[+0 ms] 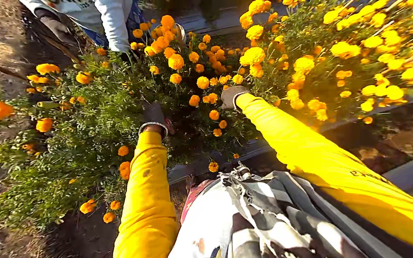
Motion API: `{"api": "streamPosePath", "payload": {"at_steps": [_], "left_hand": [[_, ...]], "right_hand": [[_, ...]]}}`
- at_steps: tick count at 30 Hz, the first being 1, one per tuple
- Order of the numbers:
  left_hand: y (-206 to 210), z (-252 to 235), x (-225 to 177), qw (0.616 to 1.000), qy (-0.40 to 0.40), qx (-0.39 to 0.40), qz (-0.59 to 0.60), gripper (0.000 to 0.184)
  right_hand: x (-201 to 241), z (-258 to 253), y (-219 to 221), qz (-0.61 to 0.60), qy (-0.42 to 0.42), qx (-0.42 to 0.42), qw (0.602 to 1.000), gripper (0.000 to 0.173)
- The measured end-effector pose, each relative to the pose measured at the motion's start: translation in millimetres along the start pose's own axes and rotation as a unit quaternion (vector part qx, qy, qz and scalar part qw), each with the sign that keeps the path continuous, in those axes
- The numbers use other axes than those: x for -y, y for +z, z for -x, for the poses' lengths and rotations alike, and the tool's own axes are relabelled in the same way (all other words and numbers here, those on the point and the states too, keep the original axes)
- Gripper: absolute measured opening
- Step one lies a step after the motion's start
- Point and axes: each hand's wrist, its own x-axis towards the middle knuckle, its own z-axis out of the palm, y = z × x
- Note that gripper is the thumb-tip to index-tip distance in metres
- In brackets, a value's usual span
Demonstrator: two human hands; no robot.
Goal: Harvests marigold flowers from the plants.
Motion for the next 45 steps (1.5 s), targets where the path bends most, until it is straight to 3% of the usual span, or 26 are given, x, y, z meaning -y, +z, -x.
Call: {"api": "streamPosePath", "payload": {"at_steps": [6,10,13,16,18,20,21,24,25,26,27,30,33,35,38,41,45], "left_hand": [[9,1,2,0.999,-0.013,-0.011,-0.05,0.057],[8,-1,3,0.999,-0.033,-0.014,0.001,0.057],[8,-2,5,0.996,-0.051,-0.036,0.07,0.059],[8,1,3,0.97,-0.089,-0.058,0.22,0.061],[4,4,2,0.971,-0.09,-0.045,0.217,0.057],[-1,7,1,0.987,-0.072,-0.024,0.138,0.046],[-3,7,1,0.992,-0.068,-0.015,0.103,0.043],[0,2,3,0.991,-0.067,-0.014,0.115,0.042],[1,2,3,0.989,-0.067,-0.017,0.133,0.043],[3,2,3,0.988,-0.066,-0.023,0.137,0.044],[3,3,3,0.99,-0.059,-0.023,0.126,0.046],[3,7,8,0.998,-0.023,0.0,0.058,0.063],[5,9,14,1.0,0.0,0.012,0.021,0.07],[1,11,12,1.0,0.0,0.027,0.001,0.072],[-4,12,11,0.999,-0.004,0.05,0.006,0.07],[-2,8,14,0.998,-0.002,0.057,0.024,0.061],[-4,9,17,0.997,0.012,0.076,0.029,0.058]], "right_hand": [[-24,-31,26,-0.095,-0.094,-0.029,0.991,0.042],[-34,-45,47,-0.301,-0.173,-0.044,0.937,0.028],[-23,-30,47,-0.415,-0.168,-0.029,0.894,0.025],[-10,-18,43,-0.48,-0.147,-0.016,0.865,0.027],[-4,-20,42,-0.497,-0.149,-0.029,0.854,0.026],[1,-28,44,-0.524,-0.156,-0.074,0.834,0.023],[3,-32,42,-0.553,-0.144,-0.105,0.814,0.025],[5,-37,3,-0.687,-0.08,-0.225,0.686,0.031],[3,-39,-14,-0.711,-0.087,-0.236,0.657,0.032],[0,-44,-29,-0.711,-0.113,-0.229,0.655,0.032],[0,-51,-41,-0.682,-0.13,-0.222,0.685,0.031],[21,-73,-78,-0.424,-0.066,-0.241,0.871,0.024],[51,-99,-94,-0.187,-0.026,-0.184,0.965,0.044],[72,-113,-92,-0.105,-0.016,-0.115,0.988,0.06],[95,-130,-82,-0.003,0.01,-0.029,1.0,0.056],[96,-133,-74,-0.012,0.046,-0.038,0.998,0.049],[65,-112,-85,-0.157,0.073,-0.034,0.984,0.049]]}}
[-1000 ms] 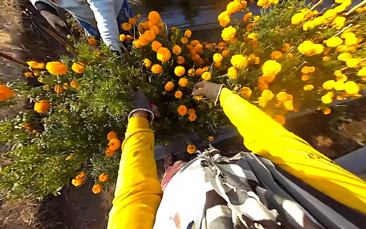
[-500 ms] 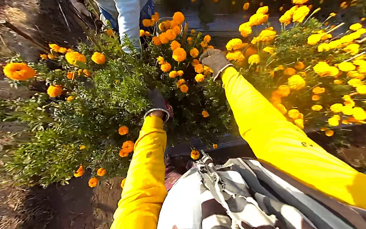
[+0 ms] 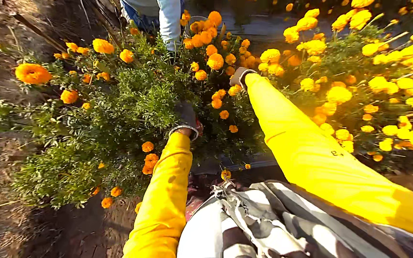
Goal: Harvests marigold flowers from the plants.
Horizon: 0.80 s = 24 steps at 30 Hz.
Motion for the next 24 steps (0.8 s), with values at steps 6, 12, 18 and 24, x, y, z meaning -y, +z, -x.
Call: {"api": "streamPosePath", "payload": {"at_steps": [6,12,18,24], "left_hand": [[4,-3,3,1.0,0.007,-0.025,-0.015,0.07],[3,-3,4,1.0,0.017,-0.017,-0.016,0.076],[10,-13,0,0.949,-0.093,-0.081,0.291,0.051],[3,-7,-2,0.958,-0.09,-0.062,0.267,0.047]], "right_hand": [[-92,6,8,-0.458,-0.012,-0.041,0.888,0.037],[-88,30,-28,-0.52,-0.092,-0.069,0.847,0.042],[-42,22,-18,0.062,-0.22,0.009,0.973,0.051],[2,33,19,0.337,-0.165,0.077,0.924,0.042]]}}
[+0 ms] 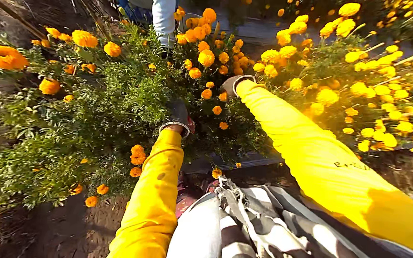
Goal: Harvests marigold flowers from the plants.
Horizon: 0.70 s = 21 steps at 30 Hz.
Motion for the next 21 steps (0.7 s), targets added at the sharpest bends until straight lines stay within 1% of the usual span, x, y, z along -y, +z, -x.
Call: {"api": "streamPosePath", "payload": {"at_steps": [2,4,5,7,9,10,11,12,13,15,17,18,19,21], "left_hand": [[-1,0,0,0.999,0.011,0.011,-0.033,0.046],[1,-2,4,0.996,0.035,0.018,-0.08,0.043],[1,-3,4,0.993,0.047,0.022,-0.102,0.043],[-2,-2,3,0.982,0.074,0.029,-0.172,0.05],[-2,-1,3,0.973,0.084,0.034,-0.212,0.056],[-2,-1,3,0.97,0.086,0.039,-0.223,0.06],[-2,-2,3,0.966,0.087,0.047,-0.24,0.069],[-2,-2,3,0.964,0.084,0.05,-0.246,0.073],[-1,-2,3,0.969,0.076,0.047,-0.23,0.069],[0,-1,4,0.985,0.045,0.032,-0.165,0.055],[-2,1,2,0.982,0.043,0.033,-0.179,0.054],[-3,2,1,0.978,0.045,0.038,-0.201,0.056],[-4,4,0,0.973,0.051,0.038,-0.223,0.058],[-2,3,3,0.973,0.06,0.025,-0.222,0.057]], "right_hand": [[3,3,-3,0.007,-0.001,-0.017,1.0,0.037],[-3,1,-1,-0.01,-0.035,-0.025,0.999,0.043],[-9,-5,3,-0.033,-0.057,-0.04,0.997,0.043],[-26,-25,19,-0.101,-0.079,-0.082,0.988,0.039],[-39,-44,40,-0.171,-0.069,-0.12,0.976,0.037],[-43,-50,48,-0.207,-0.061,-0.128,0.968,0.036],[-44,-53,56,-0.254,-0.053,-0.134,0.957,0.035],[-43,-51,62,-0.309,-0.037,-0.132,0.941,0.036],[-39,-43,63,-0.357,-0.019,-0.118,0.926,0.038],[-34,-29,62,-0.416,0.011,-0.101,0.904,0.041],[-33,-6,51,-0.425,-0.012,-0.123,0.897,0.039],[-33,6,41,-0.394,-0.034,-0.14,0.908,0.037],[-35,12,29,-0.378,-0.037,-0.156,0.912,0.037],[-38,6,11,-0.408,0.019,-0.179,0.895,0.043]]}}
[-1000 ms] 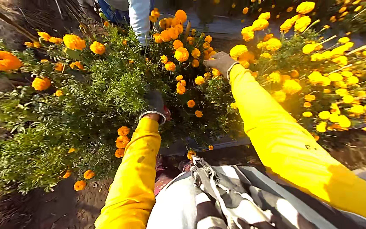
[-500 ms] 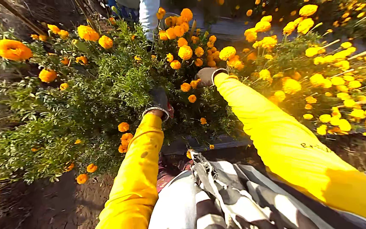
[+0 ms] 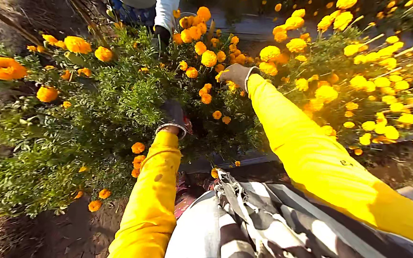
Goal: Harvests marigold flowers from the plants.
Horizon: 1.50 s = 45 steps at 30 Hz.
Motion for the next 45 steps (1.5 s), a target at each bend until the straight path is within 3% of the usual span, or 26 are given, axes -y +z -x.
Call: {"api": "streamPosePath", "payload": {"at_steps": [3,6,12,15,19,23,25,27,30,36,39,42,43,45], "left_hand": [[8,-4,3,1.0,0.004,-0.023,0.016,0.057],[5,0,2,1.0,0.003,-0.007,-0.019,0.06],[23,-2,21,0.997,0.029,-0.024,0.069,0.049],[21,-5,20,0.997,0.02,-0.011,0.074,0.052],[16,-3,14,0.993,-0.023,-0.002,0.117,0.048],[14,0,15,0.993,-0.027,0.02,0.116,0.047],[15,0,16,0.996,-0.023,0.019,0.088,0.047],[14,0,13,0.999,-0.013,0.023,0.042,0.05],[16,-2,18,0.999,0.025,0.029,-0.018,0.053],[30,-14,36,0.995,0.078,0.0,-0.062,0.056],[29,-11,35,0.996,0.07,-0.01,-0.048,0.049],[26,-11,38,0.98,0.124,-0.02,-0.157,0.062],[24,-14,40,0.973,0.138,-0.023,-0.183,0.06],[21,-19,40,0.961,0.151,-0.028,-0.23,0.053]], "right_hand": [[23,-14,-16,0.067,0.036,-0.022,0.997,0.054],[44,-31,-14,0.148,0.018,0.008,0.989,0.058],[58,-64,22,0.176,-0.017,0.099,0.979,0.046],[69,-47,28,0.114,-0.05,0.19,0.974,0.041],[61,-61,69,0.286,-0.094,0.228,0.926,0.047],[78,-24,66,0.313,-0.111,0.271,0.904,0.04],[67,-22,70,0.344,-0.154,0.25,0.892,0.036],[44,-26,81,0.314,-0.132,0.18,0.923,0.033],[60,3,56,0.293,0.048,0.208,0.932,0.038],[25,61,31,0.154,0.164,0.122,0.967,0.045],[26,101,-14,0.137,0.114,0.076,0.981,0.04],[12,157,-52,0.091,-0.066,0.015,0.994,0.03],[9,185,-56,-0.005,-0.069,-0.027,0.997,0.033],[17,253,-47,-0.23,0.013,-0.098,0.968,0.038]]}}
